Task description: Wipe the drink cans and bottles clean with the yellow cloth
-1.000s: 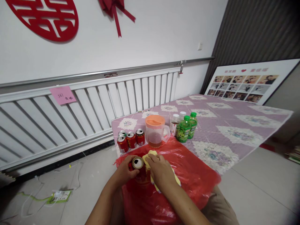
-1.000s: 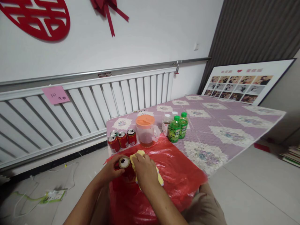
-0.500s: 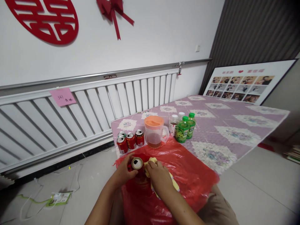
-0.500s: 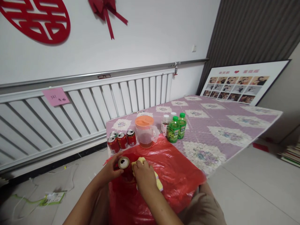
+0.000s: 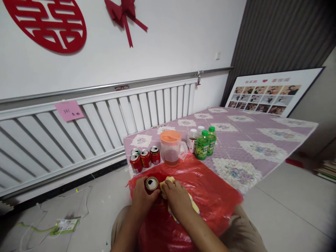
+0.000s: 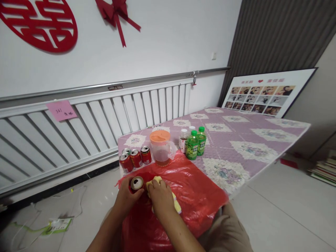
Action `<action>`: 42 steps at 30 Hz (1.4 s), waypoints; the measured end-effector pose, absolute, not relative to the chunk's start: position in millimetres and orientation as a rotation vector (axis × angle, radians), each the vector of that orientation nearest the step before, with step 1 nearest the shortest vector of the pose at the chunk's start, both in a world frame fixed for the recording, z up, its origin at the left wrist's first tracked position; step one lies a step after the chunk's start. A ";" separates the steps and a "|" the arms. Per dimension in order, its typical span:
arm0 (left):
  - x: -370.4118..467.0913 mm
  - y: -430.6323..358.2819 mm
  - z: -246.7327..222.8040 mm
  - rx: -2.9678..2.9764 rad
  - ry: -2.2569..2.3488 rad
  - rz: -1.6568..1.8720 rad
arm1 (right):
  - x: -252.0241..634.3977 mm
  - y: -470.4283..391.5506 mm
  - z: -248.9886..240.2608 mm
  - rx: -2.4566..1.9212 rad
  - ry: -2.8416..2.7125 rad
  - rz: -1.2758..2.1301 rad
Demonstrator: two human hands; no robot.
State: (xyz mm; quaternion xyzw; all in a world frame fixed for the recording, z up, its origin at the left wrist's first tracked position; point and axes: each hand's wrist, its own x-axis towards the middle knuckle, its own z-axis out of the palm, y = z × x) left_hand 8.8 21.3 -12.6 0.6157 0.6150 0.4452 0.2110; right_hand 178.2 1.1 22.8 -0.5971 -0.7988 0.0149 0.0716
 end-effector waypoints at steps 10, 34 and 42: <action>-2.9 27.0 -14.0 1.730 1.565 1.197 | 180.8 1.4 47.0 -1.757 -2.350 0.056; -22.1 35.5 -12.6 1.599 1.230 1.074 | 176.3 6.1 47.4 -1.772 -2.387 0.084; -21.2 34.3 -8.7 1.590 1.211 1.055 | 173.1 7.2 26.4 -1.787 -2.447 0.133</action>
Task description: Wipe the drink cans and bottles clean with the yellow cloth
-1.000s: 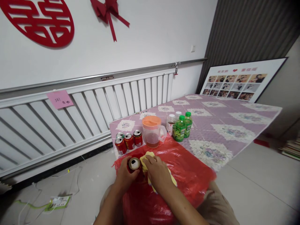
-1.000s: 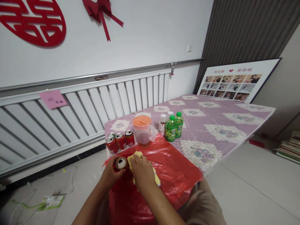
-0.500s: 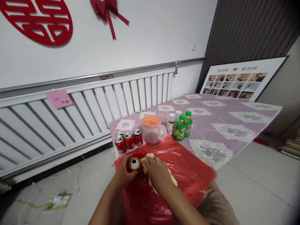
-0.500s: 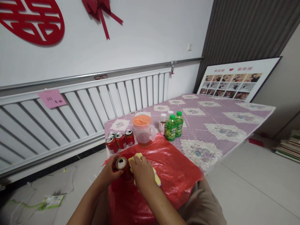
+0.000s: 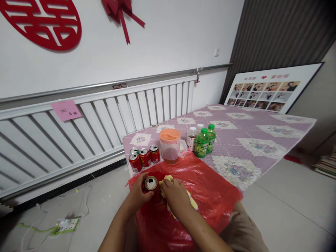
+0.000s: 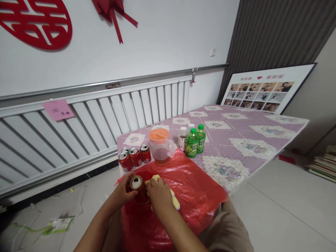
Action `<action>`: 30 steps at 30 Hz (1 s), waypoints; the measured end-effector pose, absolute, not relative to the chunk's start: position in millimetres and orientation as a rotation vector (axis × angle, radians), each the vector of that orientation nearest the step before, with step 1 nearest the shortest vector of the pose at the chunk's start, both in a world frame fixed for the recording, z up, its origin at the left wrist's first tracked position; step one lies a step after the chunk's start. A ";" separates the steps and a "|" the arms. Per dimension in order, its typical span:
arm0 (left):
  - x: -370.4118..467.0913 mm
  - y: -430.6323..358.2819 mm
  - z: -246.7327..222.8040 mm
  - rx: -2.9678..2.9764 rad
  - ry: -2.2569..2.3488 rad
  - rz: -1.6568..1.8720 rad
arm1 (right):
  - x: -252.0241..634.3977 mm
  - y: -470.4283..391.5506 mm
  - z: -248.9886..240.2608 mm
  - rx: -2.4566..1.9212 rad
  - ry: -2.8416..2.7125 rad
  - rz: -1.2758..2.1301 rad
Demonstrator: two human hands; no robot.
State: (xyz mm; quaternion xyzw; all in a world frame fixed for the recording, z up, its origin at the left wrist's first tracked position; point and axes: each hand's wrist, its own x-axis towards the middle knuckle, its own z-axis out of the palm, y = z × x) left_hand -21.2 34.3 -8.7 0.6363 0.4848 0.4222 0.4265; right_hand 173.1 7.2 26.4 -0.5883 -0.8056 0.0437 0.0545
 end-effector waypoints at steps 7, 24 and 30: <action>-23.0 35.0 -11.0 1.591 1.197 1.056 | 177.9 9.7 47.2 -1.772 -2.404 0.107; -22.0 34.8 -6.7 1.605 1.181 1.046 | 175.2 -22.1 39.8 -1.759 -2.504 0.182; -21.2 33.7 -3.5 1.603 1.168 1.049 | 172.1 -32.8 41.2 -1.644 -2.520 0.230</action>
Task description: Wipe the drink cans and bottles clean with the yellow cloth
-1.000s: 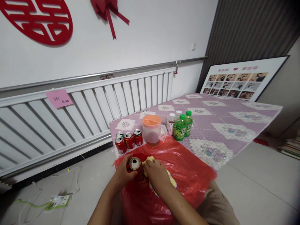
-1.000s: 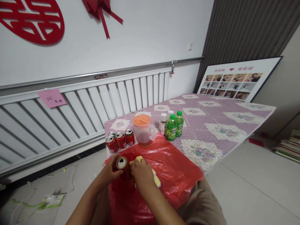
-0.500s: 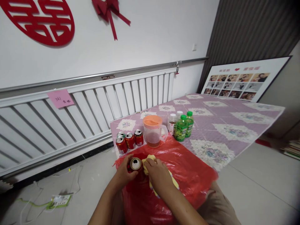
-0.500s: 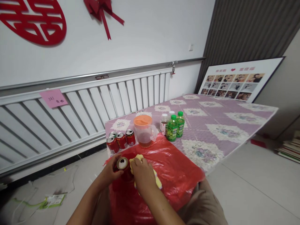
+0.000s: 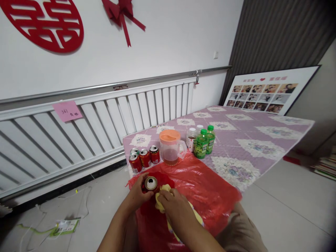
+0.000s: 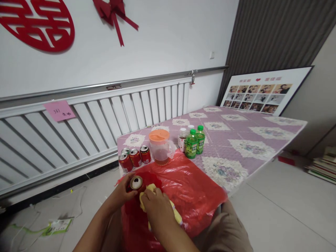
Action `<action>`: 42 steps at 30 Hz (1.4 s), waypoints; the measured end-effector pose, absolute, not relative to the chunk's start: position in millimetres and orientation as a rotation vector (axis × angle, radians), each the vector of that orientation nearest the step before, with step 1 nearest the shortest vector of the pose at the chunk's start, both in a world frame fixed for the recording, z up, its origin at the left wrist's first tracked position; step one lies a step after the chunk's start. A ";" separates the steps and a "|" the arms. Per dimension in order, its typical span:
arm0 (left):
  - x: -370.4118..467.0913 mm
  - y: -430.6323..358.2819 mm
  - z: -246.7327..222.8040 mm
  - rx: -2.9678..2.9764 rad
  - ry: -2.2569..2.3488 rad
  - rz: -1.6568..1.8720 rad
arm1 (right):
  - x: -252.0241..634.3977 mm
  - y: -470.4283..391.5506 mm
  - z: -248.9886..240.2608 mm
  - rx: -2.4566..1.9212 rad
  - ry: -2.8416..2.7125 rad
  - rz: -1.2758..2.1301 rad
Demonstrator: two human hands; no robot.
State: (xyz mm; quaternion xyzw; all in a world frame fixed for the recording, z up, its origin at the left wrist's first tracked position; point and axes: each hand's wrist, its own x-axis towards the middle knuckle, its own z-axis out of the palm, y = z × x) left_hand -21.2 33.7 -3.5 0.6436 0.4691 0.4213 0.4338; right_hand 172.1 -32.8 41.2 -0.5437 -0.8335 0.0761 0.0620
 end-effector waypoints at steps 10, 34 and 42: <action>-21.8 33.9 -1.4 1.613 1.205 1.022 | 195.5 -25.6 62.4 -1.730 -2.383 0.248; -24.6 36.3 -12.9 1.616 1.171 1.039 | 172.9 29.9 44.6 -1.679 -2.434 0.290; -22.6 34.5 -9.3 1.644 1.218 1.055 | 174.8 -4.7 49.8 -1.763 -2.420 0.299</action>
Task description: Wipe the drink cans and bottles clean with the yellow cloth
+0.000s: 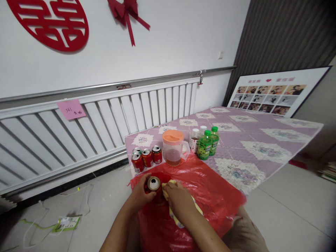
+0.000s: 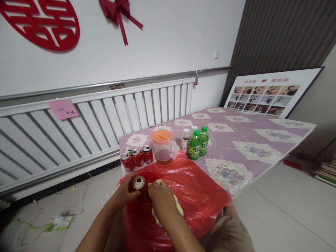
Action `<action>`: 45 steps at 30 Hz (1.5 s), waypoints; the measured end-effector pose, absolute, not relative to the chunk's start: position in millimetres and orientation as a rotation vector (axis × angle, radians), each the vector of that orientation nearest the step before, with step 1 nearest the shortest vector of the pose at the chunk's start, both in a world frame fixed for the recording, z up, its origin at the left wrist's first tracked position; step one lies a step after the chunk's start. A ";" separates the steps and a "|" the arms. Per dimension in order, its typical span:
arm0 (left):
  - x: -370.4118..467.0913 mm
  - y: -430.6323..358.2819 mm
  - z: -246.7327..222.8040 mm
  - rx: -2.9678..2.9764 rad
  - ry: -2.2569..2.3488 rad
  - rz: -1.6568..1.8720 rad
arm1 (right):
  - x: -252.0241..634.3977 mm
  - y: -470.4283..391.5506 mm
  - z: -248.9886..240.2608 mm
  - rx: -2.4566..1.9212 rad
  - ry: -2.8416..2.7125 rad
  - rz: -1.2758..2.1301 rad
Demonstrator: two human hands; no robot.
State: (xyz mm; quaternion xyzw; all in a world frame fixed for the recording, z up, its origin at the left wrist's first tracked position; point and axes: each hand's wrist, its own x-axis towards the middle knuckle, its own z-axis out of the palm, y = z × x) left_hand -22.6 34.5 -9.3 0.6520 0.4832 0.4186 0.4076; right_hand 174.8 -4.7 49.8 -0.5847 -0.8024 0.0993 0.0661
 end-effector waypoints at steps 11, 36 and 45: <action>-20.9 33.2 -2.8 1.622 1.225 1.031 | 186.1 -37.9 44.8 -1.570 -2.429 0.533; -28.1 40.9 -23.4 1.613 1.216 0.978 | 246.1 16.9 -4.5 -2.115 -2.034 0.081; -23.1 34.3 -29.1 1.604 1.247 1.029 | 251.0 14.1 -40.6 -2.108 -1.989 -0.047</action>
